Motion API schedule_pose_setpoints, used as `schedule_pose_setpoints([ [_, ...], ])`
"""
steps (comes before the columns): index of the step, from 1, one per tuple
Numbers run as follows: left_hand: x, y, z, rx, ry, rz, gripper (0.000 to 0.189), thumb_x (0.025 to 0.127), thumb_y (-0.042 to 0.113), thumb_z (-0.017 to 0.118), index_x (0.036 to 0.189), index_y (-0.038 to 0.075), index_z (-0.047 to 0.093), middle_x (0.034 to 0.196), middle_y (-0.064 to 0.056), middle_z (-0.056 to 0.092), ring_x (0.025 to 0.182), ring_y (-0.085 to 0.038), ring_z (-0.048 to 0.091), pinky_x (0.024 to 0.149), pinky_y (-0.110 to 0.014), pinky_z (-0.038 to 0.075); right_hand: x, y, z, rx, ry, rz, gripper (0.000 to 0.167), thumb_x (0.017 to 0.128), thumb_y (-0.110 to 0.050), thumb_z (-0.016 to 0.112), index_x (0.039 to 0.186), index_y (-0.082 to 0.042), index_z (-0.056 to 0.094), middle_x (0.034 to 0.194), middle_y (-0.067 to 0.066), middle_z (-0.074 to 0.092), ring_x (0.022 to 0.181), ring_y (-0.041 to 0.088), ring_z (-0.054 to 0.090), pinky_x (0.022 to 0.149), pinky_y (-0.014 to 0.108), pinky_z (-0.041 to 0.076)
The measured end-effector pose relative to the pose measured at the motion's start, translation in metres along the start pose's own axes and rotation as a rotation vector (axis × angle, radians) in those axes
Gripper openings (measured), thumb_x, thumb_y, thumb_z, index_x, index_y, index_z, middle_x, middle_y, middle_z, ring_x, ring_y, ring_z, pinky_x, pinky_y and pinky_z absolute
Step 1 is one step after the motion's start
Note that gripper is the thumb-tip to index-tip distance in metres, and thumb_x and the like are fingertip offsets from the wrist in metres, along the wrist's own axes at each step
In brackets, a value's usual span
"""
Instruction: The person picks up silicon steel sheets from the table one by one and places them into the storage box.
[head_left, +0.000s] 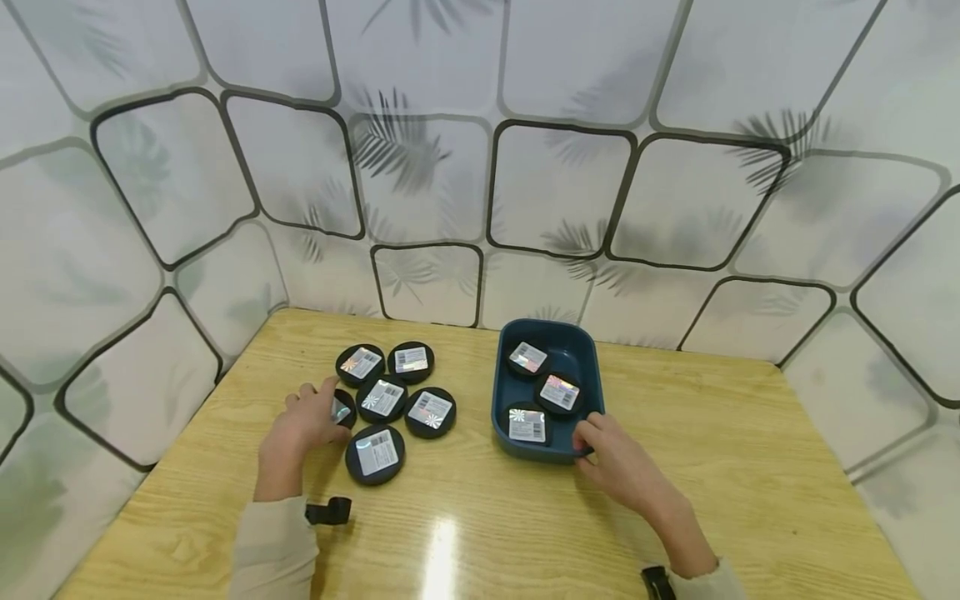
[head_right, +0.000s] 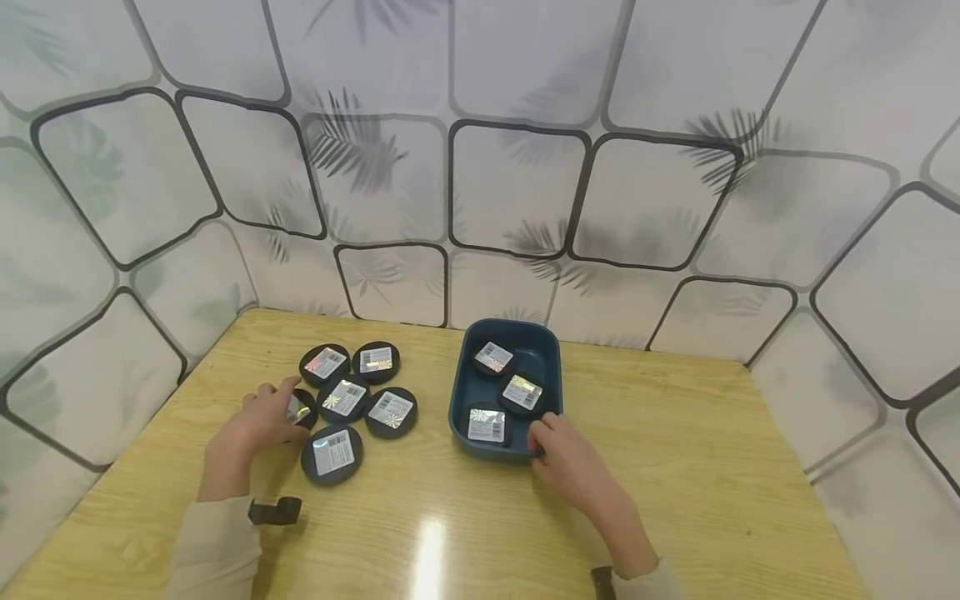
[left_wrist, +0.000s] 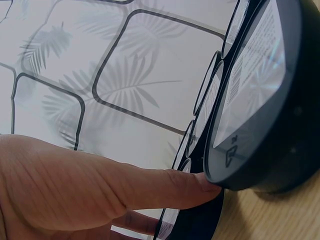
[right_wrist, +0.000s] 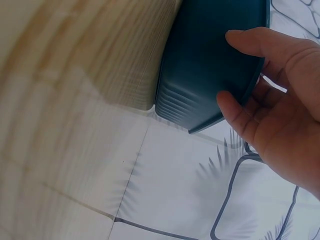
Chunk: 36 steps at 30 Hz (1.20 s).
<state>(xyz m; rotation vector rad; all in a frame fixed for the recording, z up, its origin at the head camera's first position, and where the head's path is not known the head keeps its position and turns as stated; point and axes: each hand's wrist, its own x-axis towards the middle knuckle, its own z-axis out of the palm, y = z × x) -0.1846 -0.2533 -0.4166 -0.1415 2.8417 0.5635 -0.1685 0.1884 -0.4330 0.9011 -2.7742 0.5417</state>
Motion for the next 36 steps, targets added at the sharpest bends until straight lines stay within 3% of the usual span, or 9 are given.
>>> schedule_pose_setpoints([
  [36,0.0001,0.0009,-0.001,-0.008,-0.017,-0.015,0.088,0.083,0.023,0.079,0.15,-0.002,0.027,0.131,-0.04,0.037,0.119,-0.056,0.037,0.088,-0.065,0.046,-0.0004,-0.0018,-0.0007,-0.007,-0.014,0.02,0.032,0.074,0.003,0.08,0.079,-0.015,0.055,0.08,-0.008,0.043,0.077,0.01,0.041,0.068,0.028,0.043],
])
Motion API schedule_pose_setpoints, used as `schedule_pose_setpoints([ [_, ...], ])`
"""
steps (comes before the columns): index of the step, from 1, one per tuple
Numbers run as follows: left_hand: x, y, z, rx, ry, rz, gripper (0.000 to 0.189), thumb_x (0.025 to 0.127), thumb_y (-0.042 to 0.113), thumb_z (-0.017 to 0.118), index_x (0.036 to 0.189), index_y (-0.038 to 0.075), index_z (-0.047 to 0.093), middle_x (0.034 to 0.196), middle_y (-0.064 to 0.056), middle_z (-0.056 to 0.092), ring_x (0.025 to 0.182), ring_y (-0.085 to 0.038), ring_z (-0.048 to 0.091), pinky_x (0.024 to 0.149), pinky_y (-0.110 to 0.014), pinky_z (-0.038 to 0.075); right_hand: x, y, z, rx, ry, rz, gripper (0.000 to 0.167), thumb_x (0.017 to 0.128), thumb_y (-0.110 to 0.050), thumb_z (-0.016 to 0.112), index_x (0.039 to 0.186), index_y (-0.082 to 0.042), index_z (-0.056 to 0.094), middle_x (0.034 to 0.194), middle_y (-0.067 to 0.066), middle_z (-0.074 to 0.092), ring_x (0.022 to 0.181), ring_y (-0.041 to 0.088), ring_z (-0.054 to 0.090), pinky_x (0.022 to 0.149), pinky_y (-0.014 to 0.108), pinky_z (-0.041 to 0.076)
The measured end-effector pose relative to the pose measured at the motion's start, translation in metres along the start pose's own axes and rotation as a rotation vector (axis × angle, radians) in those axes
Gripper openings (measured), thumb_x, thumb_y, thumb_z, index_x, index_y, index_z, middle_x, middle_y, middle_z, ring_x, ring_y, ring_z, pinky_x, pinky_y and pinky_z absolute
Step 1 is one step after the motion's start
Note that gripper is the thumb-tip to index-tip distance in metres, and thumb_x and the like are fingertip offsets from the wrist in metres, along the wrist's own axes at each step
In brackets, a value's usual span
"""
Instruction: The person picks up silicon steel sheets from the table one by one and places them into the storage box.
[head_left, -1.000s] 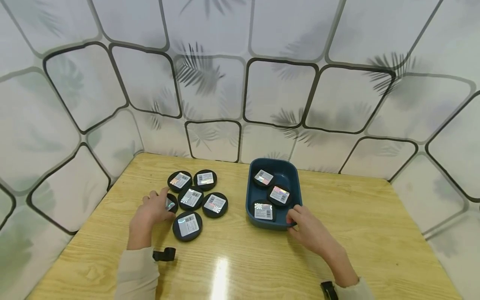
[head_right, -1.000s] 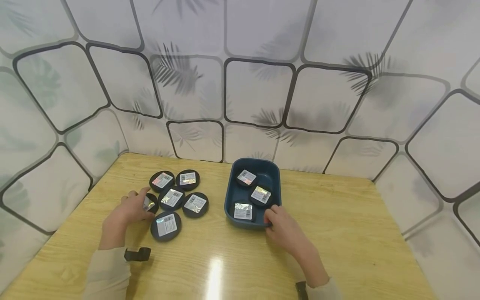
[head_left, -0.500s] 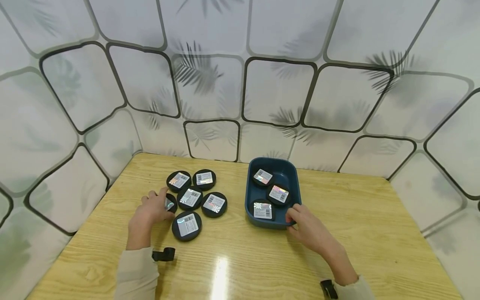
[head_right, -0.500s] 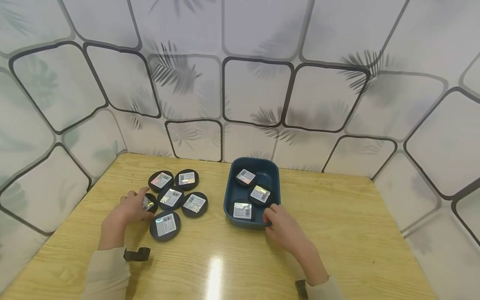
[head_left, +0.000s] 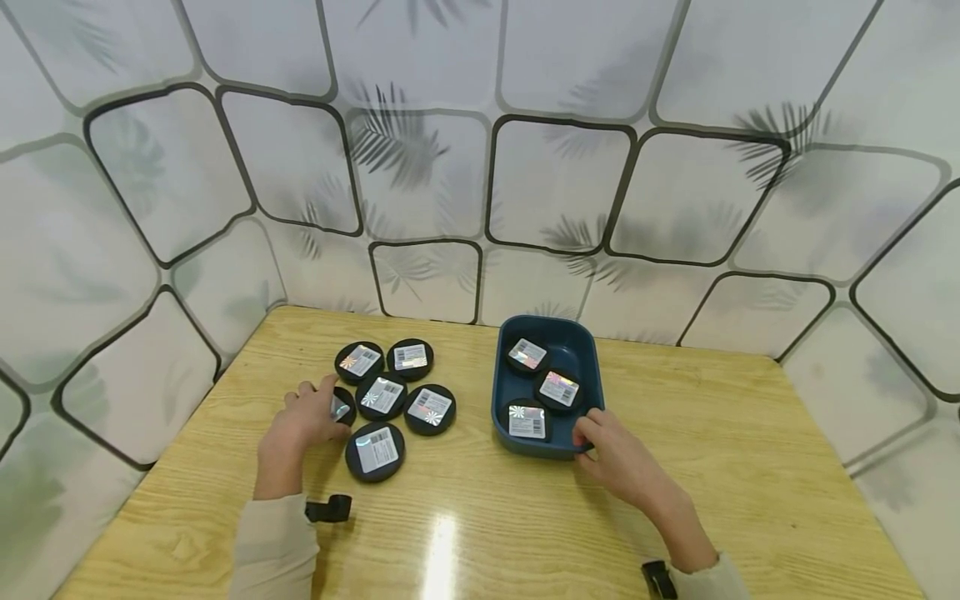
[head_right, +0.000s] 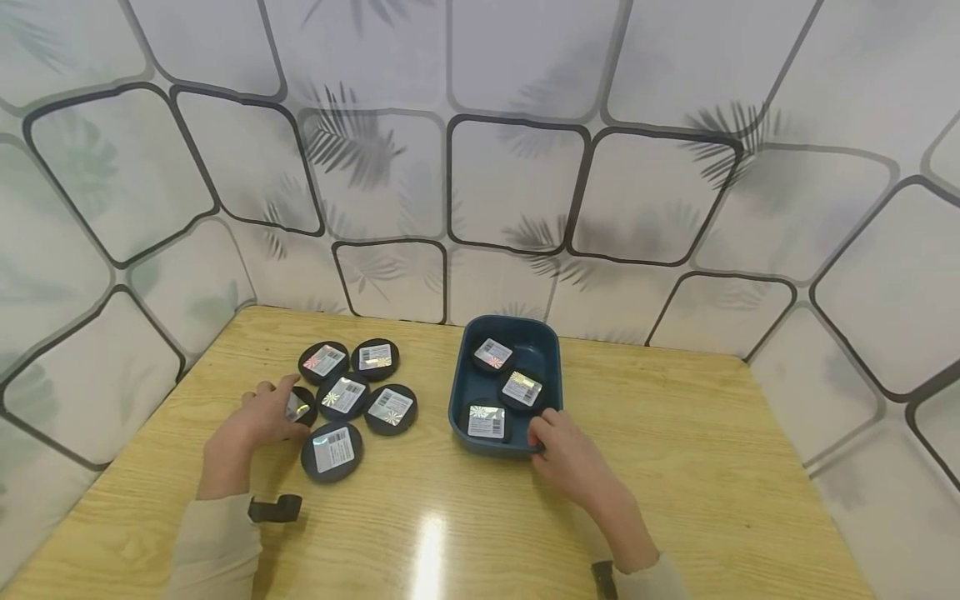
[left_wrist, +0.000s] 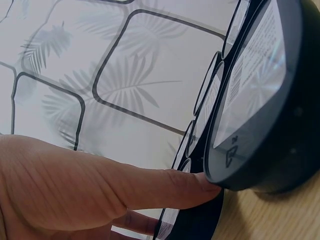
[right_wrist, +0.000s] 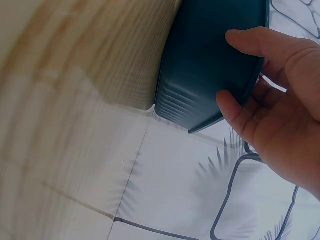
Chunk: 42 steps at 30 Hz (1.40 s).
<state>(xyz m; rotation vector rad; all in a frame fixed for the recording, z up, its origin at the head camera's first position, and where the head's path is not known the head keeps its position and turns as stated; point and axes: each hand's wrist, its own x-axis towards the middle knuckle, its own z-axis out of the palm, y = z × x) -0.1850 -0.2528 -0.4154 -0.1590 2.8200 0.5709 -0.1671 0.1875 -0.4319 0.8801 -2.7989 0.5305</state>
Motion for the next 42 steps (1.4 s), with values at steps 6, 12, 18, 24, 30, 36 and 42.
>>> schedule_pose_setpoints([
  [6,0.0003,-0.0002,-0.0001,-0.005,-0.004,-0.001,0.089,0.083,0.024,0.08,0.15,-0.002,0.027,0.131,-0.04,0.036,0.119,-0.056,0.037,0.088,-0.065,0.045,-0.0003,0.0004,0.0,0.005,0.008,-0.009,0.031,0.074,0.004,0.079,0.079,-0.015,0.055,0.08,-0.007,0.044,0.078,0.01,0.041,0.068,0.028,0.044],
  [12,0.0008,-0.0003,0.0002,0.0,-0.001,-0.001,0.089,0.083,0.024,0.08,0.15,-0.003,0.027,0.131,-0.041,0.036,0.119,-0.056,0.037,0.089,-0.065,0.045,-0.0002,0.001,0.0004,0.009,0.006,-0.009,0.031,0.074,0.004,0.079,0.08,-0.015,0.056,0.081,-0.007,0.044,0.079,0.01,0.042,0.069,0.029,0.044],
  [18,0.001,0.0,0.0005,-0.002,-0.002,-0.003,0.089,0.083,0.023,0.079,0.15,-0.003,0.027,0.132,-0.041,0.036,0.119,-0.055,0.037,0.089,-0.065,0.045,-0.0003,0.0003,-0.0005,0.014,-0.001,-0.006,0.031,0.074,0.005,0.079,0.08,-0.015,0.056,0.081,-0.007,0.044,0.078,0.01,0.042,0.068,0.028,0.044],
  [24,0.0008,-0.001,0.0009,-0.003,0.002,0.0,0.089,0.083,0.024,0.079,0.149,-0.003,0.027,0.131,-0.041,0.036,0.119,-0.056,0.038,0.089,-0.065,0.045,-0.0005,0.0002,-0.0011,0.015,0.005,-0.011,0.031,0.074,0.005,0.078,0.08,-0.015,0.055,0.081,-0.008,0.044,0.078,0.01,0.042,0.068,0.028,0.044],
  [30,0.0009,-0.0019,0.0009,-0.009,0.005,0.004,0.089,0.082,0.023,0.08,0.149,-0.003,0.027,0.132,-0.041,0.035,0.119,-0.056,0.037,0.089,-0.066,0.045,-0.0004,0.0005,-0.0007,0.016,0.01,-0.012,0.031,0.074,0.005,0.079,0.08,-0.016,0.056,0.081,-0.008,0.044,0.078,0.009,0.041,0.068,0.028,0.044],
  [36,0.001,-0.0016,0.0005,-0.014,0.005,0.006,0.091,0.082,0.023,0.08,0.15,-0.003,0.027,0.134,-0.042,0.034,0.12,-0.056,0.037,0.091,-0.066,0.044,-0.0006,0.0008,-0.001,0.018,0.006,-0.014,0.031,0.074,0.005,0.079,0.08,-0.015,0.056,0.081,-0.008,0.044,0.079,0.01,0.042,0.069,0.028,0.044],
  [42,0.0005,-0.0011,0.0001,-0.009,0.014,0.013,0.093,0.08,0.022,0.081,0.15,-0.002,0.026,0.133,-0.042,0.036,0.119,-0.055,0.038,0.091,-0.066,0.043,-0.0003,-0.0003,-0.0014,0.011,-0.002,0.0,0.03,0.075,0.004,0.079,0.08,-0.015,0.056,0.081,-0.008,0.044,0.078,0.01,0.042,0.068,0.028,0.044],
])
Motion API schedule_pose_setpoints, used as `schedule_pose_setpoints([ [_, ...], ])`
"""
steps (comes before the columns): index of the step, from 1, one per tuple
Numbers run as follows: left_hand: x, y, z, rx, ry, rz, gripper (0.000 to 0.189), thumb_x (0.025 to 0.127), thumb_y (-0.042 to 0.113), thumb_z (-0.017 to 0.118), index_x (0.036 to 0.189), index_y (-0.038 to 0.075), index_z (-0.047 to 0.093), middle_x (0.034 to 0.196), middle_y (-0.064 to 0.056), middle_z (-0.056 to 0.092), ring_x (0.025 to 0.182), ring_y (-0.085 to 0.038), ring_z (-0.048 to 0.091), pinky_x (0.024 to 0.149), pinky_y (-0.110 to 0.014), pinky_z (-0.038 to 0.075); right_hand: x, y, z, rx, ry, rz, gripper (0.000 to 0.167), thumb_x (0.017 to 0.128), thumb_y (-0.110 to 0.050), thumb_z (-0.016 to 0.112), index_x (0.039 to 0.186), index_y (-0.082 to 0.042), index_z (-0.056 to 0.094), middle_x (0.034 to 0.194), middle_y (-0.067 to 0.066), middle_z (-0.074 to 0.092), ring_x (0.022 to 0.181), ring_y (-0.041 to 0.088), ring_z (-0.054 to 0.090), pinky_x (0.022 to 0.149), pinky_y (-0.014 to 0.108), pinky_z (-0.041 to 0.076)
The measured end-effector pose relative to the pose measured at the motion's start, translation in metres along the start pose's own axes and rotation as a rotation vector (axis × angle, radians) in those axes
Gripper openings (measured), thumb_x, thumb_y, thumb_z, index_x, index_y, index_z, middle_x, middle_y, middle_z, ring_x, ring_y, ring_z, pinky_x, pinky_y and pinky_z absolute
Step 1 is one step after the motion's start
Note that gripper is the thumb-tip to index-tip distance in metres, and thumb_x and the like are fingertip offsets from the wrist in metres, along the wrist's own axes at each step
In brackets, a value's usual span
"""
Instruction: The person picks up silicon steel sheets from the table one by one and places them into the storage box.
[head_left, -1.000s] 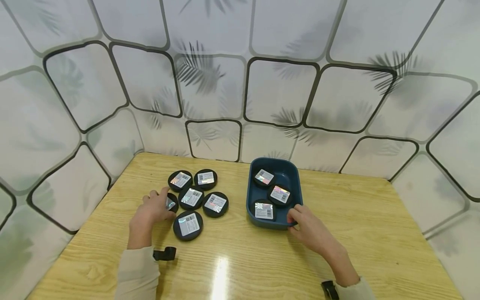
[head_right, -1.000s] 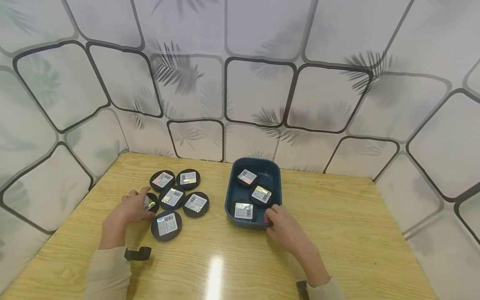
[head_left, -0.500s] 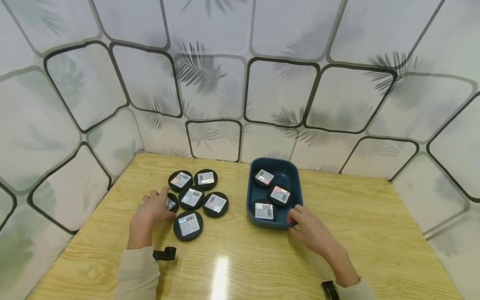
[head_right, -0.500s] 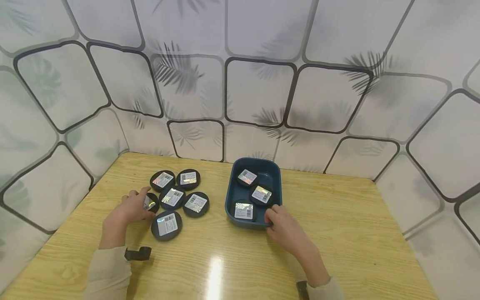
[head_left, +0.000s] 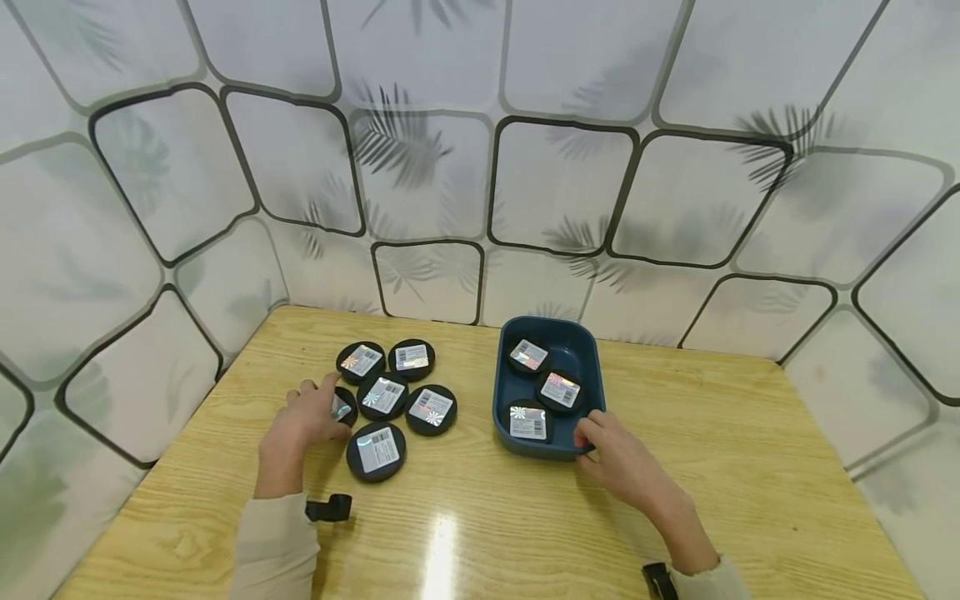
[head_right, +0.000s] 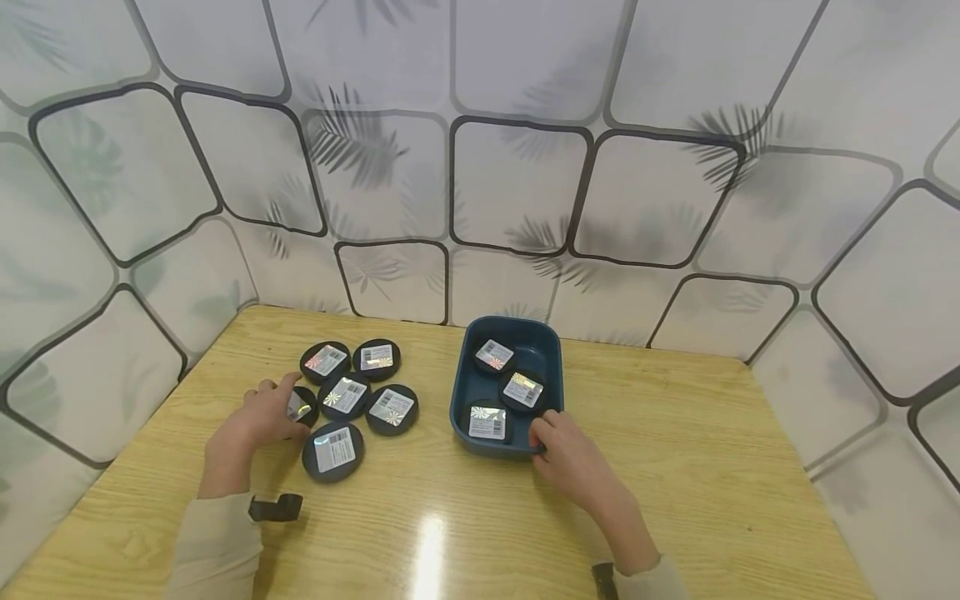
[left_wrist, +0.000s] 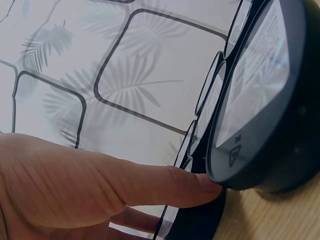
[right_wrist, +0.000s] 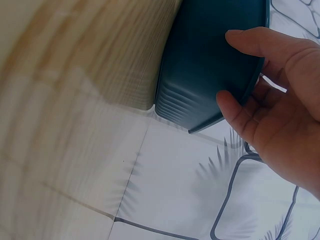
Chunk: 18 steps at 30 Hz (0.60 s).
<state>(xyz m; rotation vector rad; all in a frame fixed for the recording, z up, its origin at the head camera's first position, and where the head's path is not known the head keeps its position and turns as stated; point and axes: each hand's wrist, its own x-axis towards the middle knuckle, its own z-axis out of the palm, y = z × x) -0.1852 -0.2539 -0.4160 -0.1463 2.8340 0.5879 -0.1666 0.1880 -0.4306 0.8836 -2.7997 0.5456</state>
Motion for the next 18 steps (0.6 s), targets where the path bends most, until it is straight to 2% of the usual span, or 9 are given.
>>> schedule_pose_setpoints([
  [12,-0.007,0.005,-0.006,0.018,0.083,0.026,0.089,0.079,0.025,0.076,0.148,-0.003,0.028,0.124,-0.039,0.039,0.112,-0.054,0.039,0.088,-0.065,0.042,0.0,0.0,-0.001,-0.001,0.002,-0.005,0.031,0.075,0.004,0.079,0.08,-0.016,0.055,0.082,-0.008,0.044,0.079,0.009,0.042,0.068,0.028,0.044],
  [18,-0.011,0.01,-0.01,0.013,0.13,0.048,0.086,0.082,0.026,0.075,0.148,-0.003,0.029,0.126,-0.04,0.036,0.114,-0.055,0.035,0.089,-0.065,0.039,-0.001,0.0,0.0,-0.006,-0.006,0.005,0.031,0.076,0.004,0.079,0.08,-0.016,0.055,0.082,-0.008,0.044,0.079,0.01,0.042,0.068,0.028,0.044],
])
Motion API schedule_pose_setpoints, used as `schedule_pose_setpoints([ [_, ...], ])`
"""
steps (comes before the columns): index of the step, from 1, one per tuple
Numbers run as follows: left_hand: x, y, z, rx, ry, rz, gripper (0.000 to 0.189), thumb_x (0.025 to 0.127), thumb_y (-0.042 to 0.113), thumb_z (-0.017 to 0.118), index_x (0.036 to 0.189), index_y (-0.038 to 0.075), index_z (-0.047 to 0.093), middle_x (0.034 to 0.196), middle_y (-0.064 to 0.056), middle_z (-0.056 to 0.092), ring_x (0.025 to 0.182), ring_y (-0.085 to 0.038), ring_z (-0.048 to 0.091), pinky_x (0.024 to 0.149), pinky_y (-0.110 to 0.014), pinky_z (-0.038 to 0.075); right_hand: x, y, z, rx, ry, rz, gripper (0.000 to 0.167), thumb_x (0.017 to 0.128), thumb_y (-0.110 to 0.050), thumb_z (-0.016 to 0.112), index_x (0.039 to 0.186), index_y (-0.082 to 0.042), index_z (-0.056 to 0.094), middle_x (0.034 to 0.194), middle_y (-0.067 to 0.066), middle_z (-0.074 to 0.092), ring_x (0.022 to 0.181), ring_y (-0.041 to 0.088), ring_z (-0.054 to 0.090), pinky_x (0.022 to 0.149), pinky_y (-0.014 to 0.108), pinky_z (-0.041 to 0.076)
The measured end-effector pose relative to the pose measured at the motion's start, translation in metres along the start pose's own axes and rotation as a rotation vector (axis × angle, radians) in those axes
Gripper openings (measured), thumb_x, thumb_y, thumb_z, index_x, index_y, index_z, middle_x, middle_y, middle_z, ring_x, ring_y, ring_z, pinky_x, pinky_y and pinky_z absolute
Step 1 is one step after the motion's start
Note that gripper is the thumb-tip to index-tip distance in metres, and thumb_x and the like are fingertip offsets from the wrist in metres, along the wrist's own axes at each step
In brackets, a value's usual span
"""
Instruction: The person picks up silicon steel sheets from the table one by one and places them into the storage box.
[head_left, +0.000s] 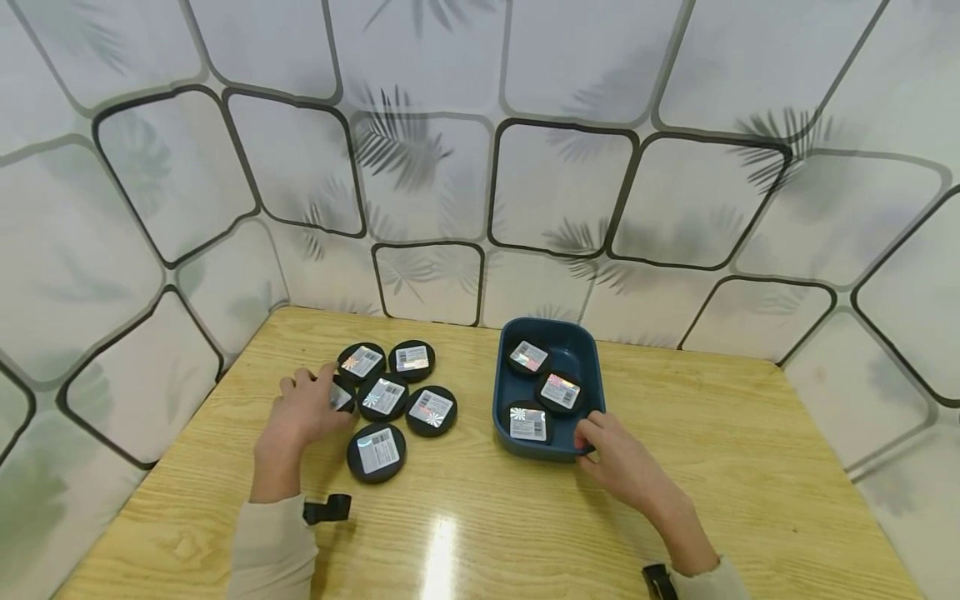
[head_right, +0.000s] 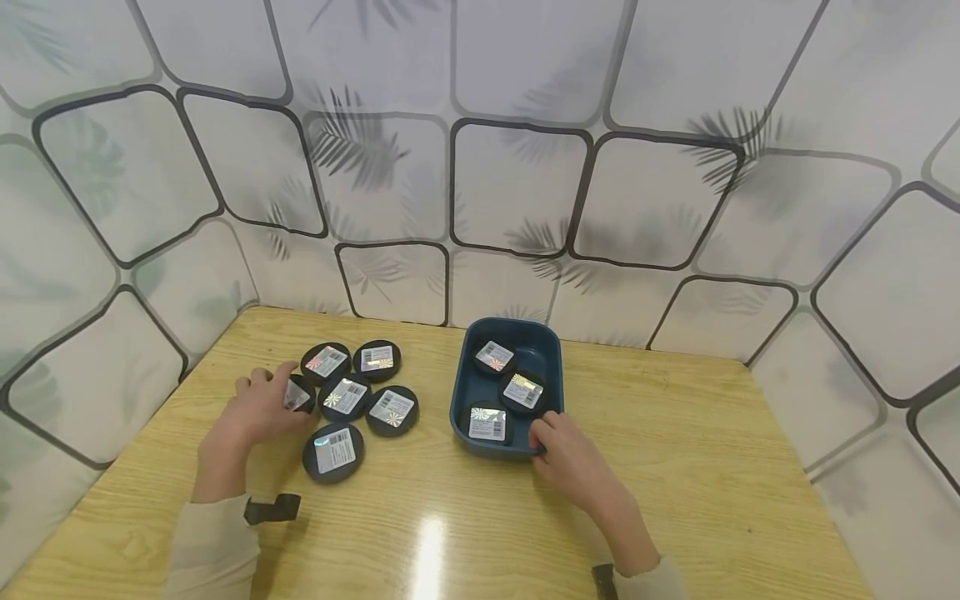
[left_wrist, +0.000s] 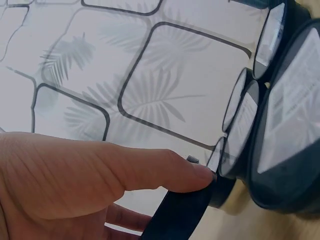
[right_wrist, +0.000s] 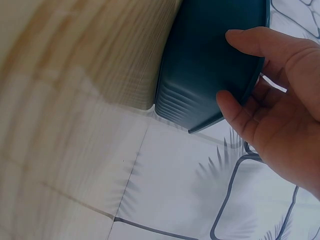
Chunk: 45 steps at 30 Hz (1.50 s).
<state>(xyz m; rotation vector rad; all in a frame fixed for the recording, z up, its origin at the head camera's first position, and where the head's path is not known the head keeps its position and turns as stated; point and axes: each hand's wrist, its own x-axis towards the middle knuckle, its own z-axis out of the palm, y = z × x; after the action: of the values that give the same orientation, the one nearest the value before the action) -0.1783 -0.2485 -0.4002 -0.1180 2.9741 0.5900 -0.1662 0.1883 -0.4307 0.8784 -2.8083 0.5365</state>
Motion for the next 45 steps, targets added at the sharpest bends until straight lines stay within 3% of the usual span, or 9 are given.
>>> schedule_pose_setpoints([
  [10,-0.007,0.011,-0.009,-0.021,0.067,0.07,0.083,0.084,0.026,0.074,0.149,-0.002,0.031,0.134,-0.041,0.033,0.119,-0.057,0.032,0.094,-0.069,0.035,-0.001,-0.001,0.0,0.007,0.017,-0.009,0.032,0.075,0.003,0.079,0.08,-0.016,0.054,0.082,-0.008,0.044,0.079,0.009,0.041,0.068,0.027,0.044],
  [22,-0.012,0.024,-0.016,-0.006,0.145,0.141,0.081,0.083,0.027,0.074,0.149,0.001,0.034,0.135,-0.037,0.038,0.12,-0.057,0.036,0.092,-0.068,0.037,0.0,0.0,0.0,-0.001,-0.003,-0.001,0.031,0.077,0.002,0.079,0.081,-0.016,0.055,0.082,-0.008,0.043,0.079,0.01,0.041,0.069,0.028,0.044],
  [34,-0.015,0.032,-0.014,0.023,0.224,0.215,0.081,0.082,0.03,0.078,0.146,0.002,0.037,0.132,-0.037,0.044,0.116,-0.057,0.042,0.09,-0.067,0.039,-0.001,0.001,0.003,-0.006,0.029,-0.024,0.033,0.074,0.003,0.08,0.079,-0.016,0.053,0.081,-0.008,0.042,0.078,0.009,0.04,0.067,0.027,0.043],
  [45,-0.013,0.038,-0.013,0.026,0.234,0.245,0.081,0.082,0.03,0.079,0.146,0.002,0.04,0.132,-0.034,0.046,0.116,-0.054,0.044,0.092,-0.065,0.039,-0.001,0.002,0.002,0.002,0.025,-0.03,0.033,0.074,0.003,0.079,0.079,-0.016,0.053,0.081,-0.009,0.042,0.077,0.009,0.04,0.067,0.027,0.042],
])
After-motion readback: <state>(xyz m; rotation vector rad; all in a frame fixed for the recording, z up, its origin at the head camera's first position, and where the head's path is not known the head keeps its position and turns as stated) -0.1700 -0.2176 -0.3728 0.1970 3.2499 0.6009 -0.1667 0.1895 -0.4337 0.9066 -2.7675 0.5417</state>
